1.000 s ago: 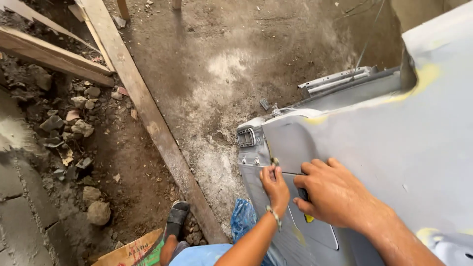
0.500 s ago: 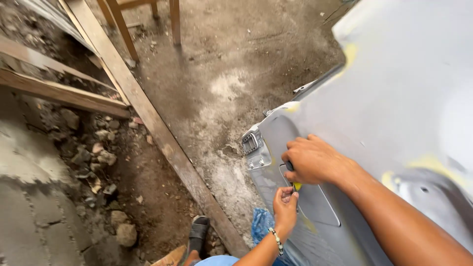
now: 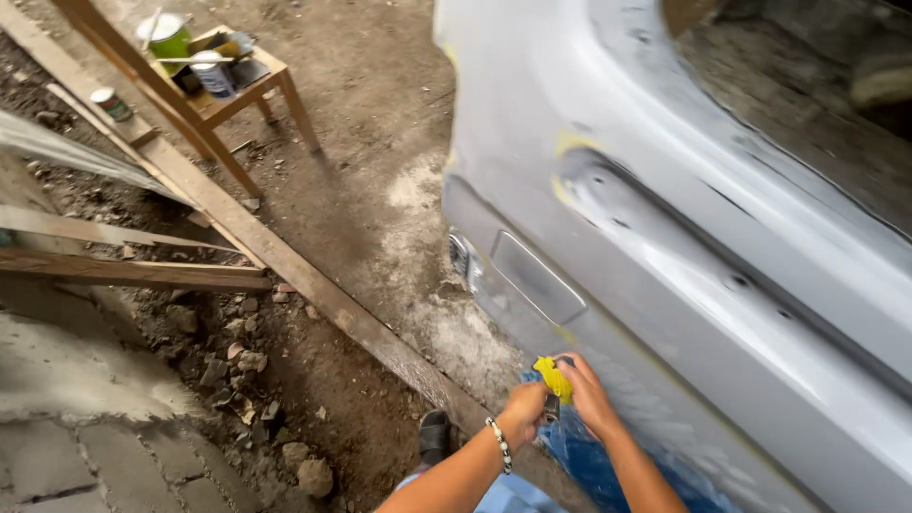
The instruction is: The person scrubs the exterior surface of a detached car door using a yellow sponge and a grey sanding block. They repeatedly dip the sponge into a bucket of water to wet it and continue scrubbing various sections of the door, including the handle area and the lower edge.
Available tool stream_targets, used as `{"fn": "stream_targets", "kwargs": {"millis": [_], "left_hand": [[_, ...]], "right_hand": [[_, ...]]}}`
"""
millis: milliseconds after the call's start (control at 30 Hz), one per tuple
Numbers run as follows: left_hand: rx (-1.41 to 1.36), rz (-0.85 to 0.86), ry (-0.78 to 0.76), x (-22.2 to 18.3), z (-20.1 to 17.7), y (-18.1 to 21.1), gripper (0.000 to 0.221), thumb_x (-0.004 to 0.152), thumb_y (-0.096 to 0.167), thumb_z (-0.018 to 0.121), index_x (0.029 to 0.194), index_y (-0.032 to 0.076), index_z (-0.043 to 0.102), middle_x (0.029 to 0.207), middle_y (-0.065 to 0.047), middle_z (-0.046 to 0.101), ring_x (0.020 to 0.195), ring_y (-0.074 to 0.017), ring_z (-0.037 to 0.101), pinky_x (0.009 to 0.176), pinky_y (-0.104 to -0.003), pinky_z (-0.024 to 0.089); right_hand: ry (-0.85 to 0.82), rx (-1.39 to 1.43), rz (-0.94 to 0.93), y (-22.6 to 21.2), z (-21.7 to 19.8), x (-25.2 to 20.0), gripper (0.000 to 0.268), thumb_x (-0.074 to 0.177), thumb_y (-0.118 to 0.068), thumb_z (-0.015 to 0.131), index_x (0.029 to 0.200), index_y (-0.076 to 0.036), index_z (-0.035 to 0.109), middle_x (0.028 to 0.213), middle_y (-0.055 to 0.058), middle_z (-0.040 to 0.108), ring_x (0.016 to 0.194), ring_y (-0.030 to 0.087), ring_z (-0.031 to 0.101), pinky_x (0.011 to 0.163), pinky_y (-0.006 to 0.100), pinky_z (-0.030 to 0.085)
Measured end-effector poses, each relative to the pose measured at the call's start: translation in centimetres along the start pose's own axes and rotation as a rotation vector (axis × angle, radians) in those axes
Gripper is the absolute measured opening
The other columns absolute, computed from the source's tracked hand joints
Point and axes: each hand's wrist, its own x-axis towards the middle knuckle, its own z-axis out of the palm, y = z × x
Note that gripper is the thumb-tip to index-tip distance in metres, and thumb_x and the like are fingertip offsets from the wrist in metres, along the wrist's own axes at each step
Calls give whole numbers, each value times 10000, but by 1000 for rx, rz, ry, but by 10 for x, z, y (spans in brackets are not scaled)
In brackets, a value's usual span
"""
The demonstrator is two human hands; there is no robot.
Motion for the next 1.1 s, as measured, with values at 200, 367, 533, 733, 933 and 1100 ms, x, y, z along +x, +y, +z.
{"fn": "stream_targets", "kwargs": {"millis": [200,367,533,733,933,1100], "left_hand": [[210,-206,-175,-57,31,-76,156,880,120,645,931,6,739,802,-83,723,599,-187,657,526,-340,514],[259,-320,-340,-52,39,-123,150,885,82,663,988,-7,725,870,-90,723,685,-207,684,604,-349,554],[348,-418,-400,-98,64,-123,163,929,82,700,1076,13,707,929,-86,729,748,-194,696,665,-380,589],[450,-594,-490,-131,71,-119,167,948,113,580,1075,36,656,912,-98,716,731,-229,711,662,-420,610],[533,-685,-531,-139,75,-111,203,928,94,525,1038,-27,646,902,-150,714,728,-275,711,683,-427,613],[606,-721,-522,-142,59,-126,197,923,51,565,1046,-78,649,895,-156,706,734,-271,699,671,-409,591]], "right_hand": [[179,572,524,-2,-69,-134,400,855,-65,598,1253,-103,618,1126,24,662,1028,109,598,898,278,474],[244,415,557,-8,-97,-199,340,875,-153,725,1183,-31,650,980,27,705,870,106,639,789,282,521],[413,404,628,-20,-101,-236,312,928,-253,713,1112,-8,654,937,38,702,830,101,614,731,294,524],[722,612,594,-16,-69,-278,303,1005,-313,634,1033,-14,671,920,6,661,820,73,582,710,267,500],[896,653,672,-75,-46,-292,247,1002,-284,674,1052,-44,646,919,9,630,828,94,561,706,291,468],[896,570,698,-104,-40,-309,267,909,-235,720,1115,-70,675,999,-8,698,920,85,638,811,271,522]]}}
